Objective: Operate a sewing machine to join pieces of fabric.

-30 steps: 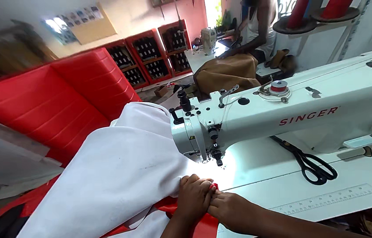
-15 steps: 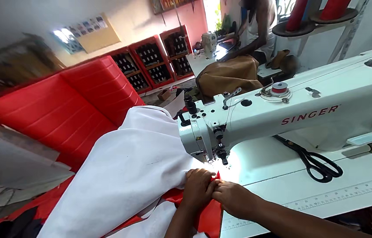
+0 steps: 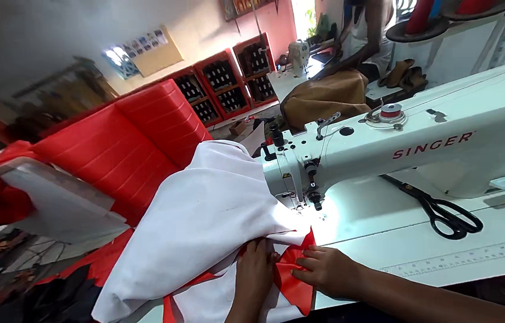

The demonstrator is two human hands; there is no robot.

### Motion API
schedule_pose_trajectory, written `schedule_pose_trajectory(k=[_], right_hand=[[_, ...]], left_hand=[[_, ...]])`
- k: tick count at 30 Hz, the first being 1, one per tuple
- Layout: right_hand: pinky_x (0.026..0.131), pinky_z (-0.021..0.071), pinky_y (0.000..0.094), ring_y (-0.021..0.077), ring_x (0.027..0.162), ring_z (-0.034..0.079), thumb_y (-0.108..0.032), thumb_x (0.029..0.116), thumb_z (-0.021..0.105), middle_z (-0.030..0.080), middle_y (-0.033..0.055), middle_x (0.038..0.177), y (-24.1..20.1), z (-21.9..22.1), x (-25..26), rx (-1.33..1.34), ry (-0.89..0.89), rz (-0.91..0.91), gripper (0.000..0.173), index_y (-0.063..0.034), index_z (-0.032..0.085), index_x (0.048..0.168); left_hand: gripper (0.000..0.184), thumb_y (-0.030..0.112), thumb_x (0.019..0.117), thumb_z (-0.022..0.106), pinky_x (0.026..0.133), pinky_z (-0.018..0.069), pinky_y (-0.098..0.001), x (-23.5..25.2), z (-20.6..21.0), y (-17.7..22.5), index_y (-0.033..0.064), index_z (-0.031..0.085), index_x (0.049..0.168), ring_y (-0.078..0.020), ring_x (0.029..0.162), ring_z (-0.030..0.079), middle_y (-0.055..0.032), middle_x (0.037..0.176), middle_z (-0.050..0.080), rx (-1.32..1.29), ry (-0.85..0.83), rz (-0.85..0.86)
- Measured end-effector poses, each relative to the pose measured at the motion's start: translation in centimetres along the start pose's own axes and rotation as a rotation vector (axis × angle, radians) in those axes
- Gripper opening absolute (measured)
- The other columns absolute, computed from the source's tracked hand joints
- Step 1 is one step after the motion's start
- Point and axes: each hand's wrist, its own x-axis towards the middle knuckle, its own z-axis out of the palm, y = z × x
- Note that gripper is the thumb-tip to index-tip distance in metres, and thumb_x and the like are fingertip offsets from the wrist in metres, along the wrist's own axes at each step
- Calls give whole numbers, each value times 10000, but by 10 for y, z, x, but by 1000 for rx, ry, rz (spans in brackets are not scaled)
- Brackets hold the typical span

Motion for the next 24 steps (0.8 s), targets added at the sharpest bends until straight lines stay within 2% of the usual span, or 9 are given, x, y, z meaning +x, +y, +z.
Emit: schedule_pose_trajectory(k=[4, 7, 10, 13, 15, 19, 21, 23, 24], right_hand=[[850, 607, 411, 268, 968, 745, -69, 956, 563, 759, 88, 1004, -4, -1, -2, -27, -8, 20, 172, -115, 716, 1019], [825, 608, 416, 279, 947, 739, -70, 967, 552, 748, 101, 991, -5, -1, -1, -26, -42, 24, 158, -107, 698, 1016], [790, 617, 410, 285, 944, 746, -109, 955, 578, 751, 108, 994, -7, -2, 0, -27, -62, 28, 140, -106, 707, 1012], [765, 621, 427, 310, 943, 749, -158, 936, 621, 756, 129, 1007, -11, -3, -1, -17, -62, 56, 153, -96, 731, 1023], [757, 622, 427, 310, 959, 750, -167, 922, 638, 761, 128, 1045, -14, -2, -2, -19, -40, 77, 195, -109, 750, 1071], [790, 621, 448, 313, 1027, 740, -160, 945, 627, 752, 112, 1165, -12, -3, -1, 50, -57, 82, 175, -86, 752, 1043], [839, 608, 463, 326, 1069, 723, -136, 936, 625, 743, 117, 1176, -10, -4, 2, 109, -114, 80, 175, -80, 740, 1055], [915, 572, 521, 380, 1147, 681, -89, 930, 625, 718, 160, 1227, -10, -9, 9, 185, -222, 109, 262, -76, 716, 1175], [913, 564, 552, 401, 1141, 680, -79, 921, 633, 721, 179, 1204, -14, -13, 13, 199, -252, 134, 295, -75, 711, 1205]], left_hand=[[648, 522, 996, 601, 1105, 359, -601, 17, -19, 12, 48, 569, 1437, -385, 1296, 565, -211, 1389, 605, 158, -278, -52], [606, 542, 1025, 535, 1115, 360, -596, 25, -21, 15, 60, 607, 1384, -370, 1303, 566, -196, 1341, 638, 238, -352, -49], [419, 392, 1076, 446, 1021, 456, -568, 24, -2, 10, 105, 740, 1163, -344, 1161, 667, -150, 1157, 732, 305, -130, -5], [255, 194, 1004, 570, 871, 514, -600, 19, 24, -2, 92, 799, 961, -368, 998, 723, -132, 1011, 769, 261, 265, 150], [193, 90, 948, 596, 809, 537, -591, 18, 28, -9, 43, 776, 899, -362, 908, 739, -135, 924, 768, 172, 461, 226], [276, 102, 1009, 497, 872, 528, -624, -2, -20, -4, -27, 740, 990, -383, 886, 732, -185, 879, 740, 33, 466, 218], [275, 104, 990, 498, 878, 490, -621, -22, -47, 5, -20, 735, 924, -356, 836, 733, -165, 840, 740, 82, 503, 283], [206, 41, 936, 523, 843, 522, -577, -40, -54, 24, 11, 712, 859, -326, 791, 728, -137, 810, 729, 115, 476, 401], [182, 18, 923, 544, 797, 540, -559, -47, -49, 35, 7, 708, 846, -330, 764, 724, -141, 791, 718, 108, 436, 452]])
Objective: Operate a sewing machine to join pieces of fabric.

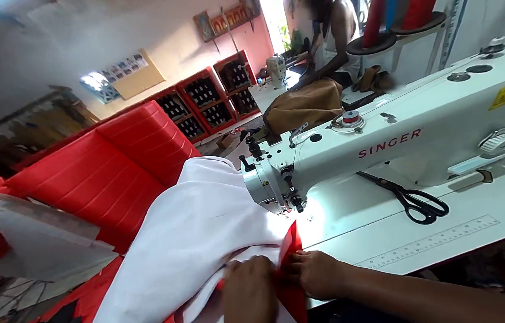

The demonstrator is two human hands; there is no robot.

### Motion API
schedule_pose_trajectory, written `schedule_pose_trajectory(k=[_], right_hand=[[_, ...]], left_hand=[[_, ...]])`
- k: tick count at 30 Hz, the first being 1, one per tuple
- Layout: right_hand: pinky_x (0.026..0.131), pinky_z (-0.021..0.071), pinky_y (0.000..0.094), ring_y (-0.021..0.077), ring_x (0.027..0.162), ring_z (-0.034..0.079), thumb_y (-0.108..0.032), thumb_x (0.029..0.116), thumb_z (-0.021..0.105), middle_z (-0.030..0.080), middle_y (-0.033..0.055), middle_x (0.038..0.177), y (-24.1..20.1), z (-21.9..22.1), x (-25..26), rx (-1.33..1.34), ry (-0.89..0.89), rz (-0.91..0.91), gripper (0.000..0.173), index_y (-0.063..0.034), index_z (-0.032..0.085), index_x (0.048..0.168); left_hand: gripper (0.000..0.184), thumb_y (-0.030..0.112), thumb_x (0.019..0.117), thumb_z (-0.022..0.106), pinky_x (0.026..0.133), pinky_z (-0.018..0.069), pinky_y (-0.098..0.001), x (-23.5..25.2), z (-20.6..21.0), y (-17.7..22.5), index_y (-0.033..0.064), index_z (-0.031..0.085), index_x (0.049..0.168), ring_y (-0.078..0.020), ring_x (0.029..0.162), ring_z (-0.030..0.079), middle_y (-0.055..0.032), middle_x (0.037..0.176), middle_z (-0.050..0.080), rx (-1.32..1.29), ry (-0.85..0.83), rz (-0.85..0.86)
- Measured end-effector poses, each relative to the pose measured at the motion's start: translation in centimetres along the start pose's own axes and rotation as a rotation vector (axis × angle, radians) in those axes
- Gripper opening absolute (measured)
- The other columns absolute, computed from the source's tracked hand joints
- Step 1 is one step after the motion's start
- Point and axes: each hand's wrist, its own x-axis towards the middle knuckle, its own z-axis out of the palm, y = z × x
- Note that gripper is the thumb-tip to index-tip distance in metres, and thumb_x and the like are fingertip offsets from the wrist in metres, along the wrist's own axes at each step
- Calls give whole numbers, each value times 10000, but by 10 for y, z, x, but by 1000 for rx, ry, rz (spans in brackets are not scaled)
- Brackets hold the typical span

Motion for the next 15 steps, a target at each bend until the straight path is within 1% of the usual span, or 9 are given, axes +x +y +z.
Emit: schedule_pose_trajectory(k=[3, 5, 6, 7, 8, 9, 11, 13, 15], right_hand=[[832, 528, 634, 440, 983, 688, -175, 961, 629, 708, 230, 987, -29, -17, 10, 59, -179, 152, 222, 9, 696, 1065], [939, 500, 611, 429, 1085, 672, -136, 996, 567, 710, 244, 1037, -40, -15, 9, 88, -256, 200, 227, 52, 686, 1042], [956, 513, 577, 413, 1118, 674, -97, 990, 556, 718, 241, 1061, -38, -9, 2, 84, -180, 151, 211, 56, 698, 1025], [909, 549, 547, 401, 1076, 702, -54, 953, 576, 732, 231, 1010, -35, -2, -5, 22, -67, 55, 163, 43, 706, 952], [804, 598, 489, 345, 934, 746, -52, 894, 623, 740, 168, 871, -29, 6, -13, -72, 98, -53, 96, -21, 705, 856], [758, 609, 443, 298, 858, 752, -66, 881, 642, 736, 122, 819, -26, 9, -21, -123, 190, -110, 66, -57, 694, 842], [760, 614, 380, 236, 852, 765, -138, 919, 612, 767, 88, 865, -24, 9, -36, -182, 257, -157, 123, -71, 711, 888], [780, 612, 355, 222, 868, 764, -129, 963, 566, 771, 86, 892, -28, 7, -44, -183, 269, -180, 179, -60, 721, 906], [795, 611, 347, 217, 884, 765, -75, 969, 545, 773, 82, 892, -31, 8, -47, -170, 271, -209, 185, -65, 718, 906]], left_hand=[[264, 182, 976, 497, 679, 526, -474, -9, 23, 13, 56, 668, 819, -274, 682, 684, -80, 707, 659, -39, -26, 77], [551, 522, 989, 487, 701, 531, -513, -10, 26, 6, 18, 695, 907, -298, 712, 701, -99, 740, 684, -39, -125, 47], [647, 624, 914, 557, 715, 538, -534, -9, 23, 3, -5, 702, 956, -315, 719, 710, -113, 751, 699, -23, -195, 20], [664, 621, 849, 656, 740, 540, -549, -5, 19, 1, -22, 693, 1009, -333, 728, 716, -130, 760, 706, -1, -297, -17], [642, 557, 851, 722, 813, 530, -567, 1, 13, 3, -33, 674, 1100, -356, 782, 723, -156, 804, 719, 16, -453, -76], [583, 475, 909, 719, 904, 504, -576, 10, 8, 6, -23, 644, 1202, -372, 869, 726, -176, 878, 735, 48, -628, -140], [384, 299, 1007, 624, 945, 481, -586, 19, 10, 12, 13, 643, 1263, -390, 957, 721, -193, 969, 745, 125, -784, -166], [340, 82, 971, 593, 878, 514, -580, 19, 17, 19, 73, 691, 1297, -391, 915, 730, -182, 961, 758, 171, -639, -138], [449, -22, 874, 655, 755, 559, -526, 12, 33, 22, 139, 734, 1287, -352, 802, 742, -143, 873, 760, 205, -270, -65]])
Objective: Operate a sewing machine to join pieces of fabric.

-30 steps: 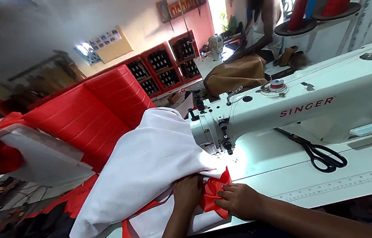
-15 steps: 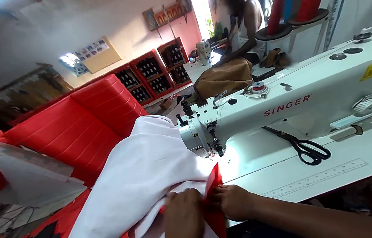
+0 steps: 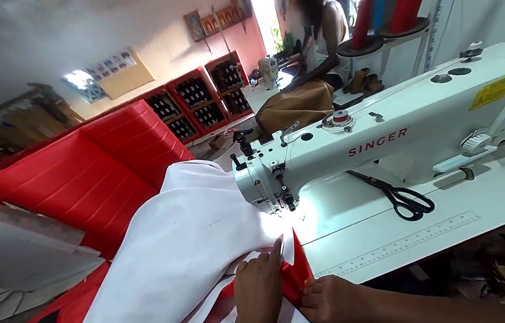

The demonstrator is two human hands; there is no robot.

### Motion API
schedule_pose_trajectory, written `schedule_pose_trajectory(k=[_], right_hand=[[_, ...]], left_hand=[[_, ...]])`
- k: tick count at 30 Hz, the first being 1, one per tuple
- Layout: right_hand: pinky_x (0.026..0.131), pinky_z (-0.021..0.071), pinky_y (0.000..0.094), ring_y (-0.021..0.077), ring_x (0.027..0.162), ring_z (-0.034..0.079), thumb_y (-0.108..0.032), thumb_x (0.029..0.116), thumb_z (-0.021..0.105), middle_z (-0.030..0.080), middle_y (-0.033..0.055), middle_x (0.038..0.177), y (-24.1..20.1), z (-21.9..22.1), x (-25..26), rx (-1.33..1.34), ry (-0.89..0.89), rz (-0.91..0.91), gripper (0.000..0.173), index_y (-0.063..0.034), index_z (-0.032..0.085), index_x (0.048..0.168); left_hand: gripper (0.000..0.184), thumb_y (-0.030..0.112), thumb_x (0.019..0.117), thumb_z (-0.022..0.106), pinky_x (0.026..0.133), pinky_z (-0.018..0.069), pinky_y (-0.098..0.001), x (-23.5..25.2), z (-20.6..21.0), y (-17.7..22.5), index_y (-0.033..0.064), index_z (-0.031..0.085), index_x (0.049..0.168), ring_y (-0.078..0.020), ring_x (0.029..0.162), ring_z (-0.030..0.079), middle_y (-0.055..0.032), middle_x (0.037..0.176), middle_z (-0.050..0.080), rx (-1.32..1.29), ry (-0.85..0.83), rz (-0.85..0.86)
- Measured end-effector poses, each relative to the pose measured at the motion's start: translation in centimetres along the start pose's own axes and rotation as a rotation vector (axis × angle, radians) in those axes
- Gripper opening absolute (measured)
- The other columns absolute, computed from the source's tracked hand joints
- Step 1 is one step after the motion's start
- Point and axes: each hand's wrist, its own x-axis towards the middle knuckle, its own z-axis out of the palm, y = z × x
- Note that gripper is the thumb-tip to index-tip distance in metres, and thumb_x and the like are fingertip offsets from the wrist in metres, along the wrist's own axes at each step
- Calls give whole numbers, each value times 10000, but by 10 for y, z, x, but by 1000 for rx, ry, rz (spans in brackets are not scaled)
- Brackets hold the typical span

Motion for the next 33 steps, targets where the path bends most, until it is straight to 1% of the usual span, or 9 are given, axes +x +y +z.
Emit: schedule_pose_trajectory(k=[2, 4, 5, 6, 8, 10, 18, 26, 33], right_hand=[[801, 602, 337, 212, 895, 757, -45, 972, 535, 768, 75, 891, -2, 4, -2, 32, 12, -15, 189, -74, 710, 905], [788, 602, 328, 202, 879, 758, -51, 959, 547, 768, 64, 873, -3, 5, -2, 32, 25, -11, 180, -86, 707, 882], [777, 603, 326, 198, 862, 757, -54, 954, 556, 765, 60, 860, -3, 5, -2, 29, 25, -4, 173, -90, 705, 875], [752, 598, 325, 197, 828, 746, -52, 946, 564, 751, 58, 835, -4, 5, -2, 32, 24, 5, 162, -89, 701, 867], [674, 579, 325, 194, 747, 711, -56, 927, 582, 709, 51, 775, -5, 5, -2, 38, 21, 20, 143, -90, 688, 839], [643, 569, 325, 190, 709, 696, -62, 919, 587, 691, 44, 744, -5, 5, -1, 41, 8, 28, 139, -95, 675, 816], [647, 568, 321, 189, 714, 693, -57, 922, 582, 675, 46, 733, -4, 7, -1, 71, 4, 20, 150, -97, 663, 801], [653, 583, 303, 183, 752, 717, -38, 930, 572, 706, 50, 779, 1, 9, 4, 26, -2, -55, 164, -95, 668, 809], [719, 591, 305, 190, 833, 731, -19, 934, 566, 733, 55, 843, 13, 10, 6, 33, -15, -19, 170, -96, 674, 826]], left_hand=[[438, -13, 776, 718, 676, 523, -473, 0, 26, 1, 208, 804, 1144, -305, 770, 703, -95, 836, 717, -4, 349, 73], [382, 36, 784, 705, 773, 467, -441, -5, 43, 2, 280, 815, 1056, -259, 931, 681, -39, 1047, 747, -1, 459, 149], [357, 43, 794, 697, 823, 465, -431, -7, 48, 1, 281, 813, 1034, -236, 1009, 690, -15, 1105, 760, -1, 437, 193], [322, 34, 800, 703, 843, 504, -431, -10, 50, 0, 248, 816, 1013, -225, 1023, 713, -10, 1058, 774, -11, 384, 244], [219, 58, 800, 732, 794, 557, -412, -12, 57, -3, 190, 821, 950, -202, 853, 737, -9, 850, 760, -25, 285, 323], [166, 94, 787, 765, 705, 539, -392, -13, 60, 0, 183, 819, 917, -195, 723, 701, -10, 755, 714, -3, 228, 338], [194, 110, 797, 740, 651, 503, -377, -15, 72, 1, 226, 824, 928, -191, 698, 674, 4, 744, 695, -45, 257, 314], [158, 196, 833, 724, 721, 543, -435, -17, 79, -3, 215, 815, 961, -207, 849, 719, 31, 1071, 772, -244, 211, 281], [146, 235, 864, 669, 732, 535, -409, -2, 92, -9, 225, 807, 913, -174, 836, 710, 75, 1053, 776, -283, 290, 254]])
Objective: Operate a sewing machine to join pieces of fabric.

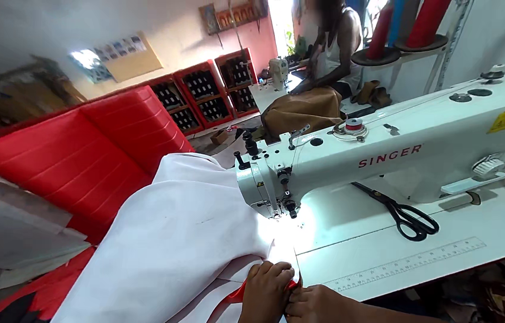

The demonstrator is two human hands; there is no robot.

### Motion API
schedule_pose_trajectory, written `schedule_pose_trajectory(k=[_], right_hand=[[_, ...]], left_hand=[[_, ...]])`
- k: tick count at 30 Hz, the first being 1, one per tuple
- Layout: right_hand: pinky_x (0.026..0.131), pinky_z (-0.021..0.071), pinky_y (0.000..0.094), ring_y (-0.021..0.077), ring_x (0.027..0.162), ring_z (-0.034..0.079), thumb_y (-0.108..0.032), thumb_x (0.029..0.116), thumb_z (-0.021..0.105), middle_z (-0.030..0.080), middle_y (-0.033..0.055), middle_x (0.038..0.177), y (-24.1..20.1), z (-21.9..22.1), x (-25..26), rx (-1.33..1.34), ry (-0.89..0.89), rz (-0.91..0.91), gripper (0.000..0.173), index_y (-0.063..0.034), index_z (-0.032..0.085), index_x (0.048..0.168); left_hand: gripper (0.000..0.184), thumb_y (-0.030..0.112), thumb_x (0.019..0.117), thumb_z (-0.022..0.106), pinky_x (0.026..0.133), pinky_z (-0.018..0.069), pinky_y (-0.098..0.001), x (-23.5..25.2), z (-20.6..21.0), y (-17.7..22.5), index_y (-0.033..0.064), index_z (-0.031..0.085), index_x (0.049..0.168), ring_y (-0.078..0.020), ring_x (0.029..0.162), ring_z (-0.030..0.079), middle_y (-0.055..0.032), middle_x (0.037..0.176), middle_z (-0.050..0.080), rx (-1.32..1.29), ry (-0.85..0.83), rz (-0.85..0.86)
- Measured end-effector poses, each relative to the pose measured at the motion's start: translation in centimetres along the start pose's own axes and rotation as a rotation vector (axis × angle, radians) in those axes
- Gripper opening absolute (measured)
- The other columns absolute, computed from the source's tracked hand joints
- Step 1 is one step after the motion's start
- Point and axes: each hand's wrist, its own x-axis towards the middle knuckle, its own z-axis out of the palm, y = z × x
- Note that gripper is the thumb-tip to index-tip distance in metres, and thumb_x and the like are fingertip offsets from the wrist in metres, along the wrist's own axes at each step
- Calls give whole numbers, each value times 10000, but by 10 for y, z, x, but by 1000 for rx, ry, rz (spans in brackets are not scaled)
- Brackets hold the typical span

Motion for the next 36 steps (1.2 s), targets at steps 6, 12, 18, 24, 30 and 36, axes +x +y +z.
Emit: schedule_pose_trajectory(k=[6, 12, 18, 24, 30, 36], right_hand=[[712, 600, 315, 178, 839, 738, -44, 930, 600, 733, 50, 842, 22, 4, 6, 10, -8, 63, 147, -93, 655, 802], [623, 586, 355, 203, 776, 723, -68, 928, 624, 708, 62, 816, 39, 2, 14, 33, -81, 156, 123, -78, 651, 808], [702, 599, 406, 258, 841, 737, -88, 950, 623, 728, 113, 870, 53, 1, 21, 77, -144, 279, 108, -29, 679, 879], [746, 593, 437, 284, 900, 738, -162, 991, 603, 732, 143, 915, 57, -1, 24, 143, -171, 360, 190, -3, 688, 930], [920, 560, 455, 297, 1046, 713, -355, 1018, 606, 741, 159, 1034, 60, -9, 21, 301, -185, 319, 391, 18, 707, 962], [830, 487, 478, 300, 890, 648, -367, 1043, 569, 672, 198, 888, 64, -21, 37, 662, -291, 571, 461, 69, 688, 955]], left_hand=[[145, 268, 887, 666, 775, 536, -430, 17, 10, -16, 221, 799, 919, -177, 860, 710, 87, 1061, 774, -18, -11, -34], [147, 218, 891, 672, 793, 535, -459, 34, 17, -30, 215, 804, 956, -204, 884, 717, 57, 1045, 781, -33, -26, -62], [141, 190, 864, 740, 798, 558, -503, 52, 24, -43, 214, 828, 972, -262, 884, 721, -48, 963, 756, 7, -26, -69], [129, 223, 880, 735, 792, 550, -500, 57, 26, -48, 193, 823, 970, -281, 844, 714, -72, 857, 736, 14, -45, -83], [370, 262, 983, 653, 1050, 443, -553, 67, -20, -44, 115, 688, 1321, -327, 1186, 634, -141, 1210, 701, -142, -470, -253], [487, 210, 822, 844, 976, 377, -734, 25, -81, -59, 100, 704, 1275, -440, 1210, 615, -168, 1240, 703, 63, -212, -357]])
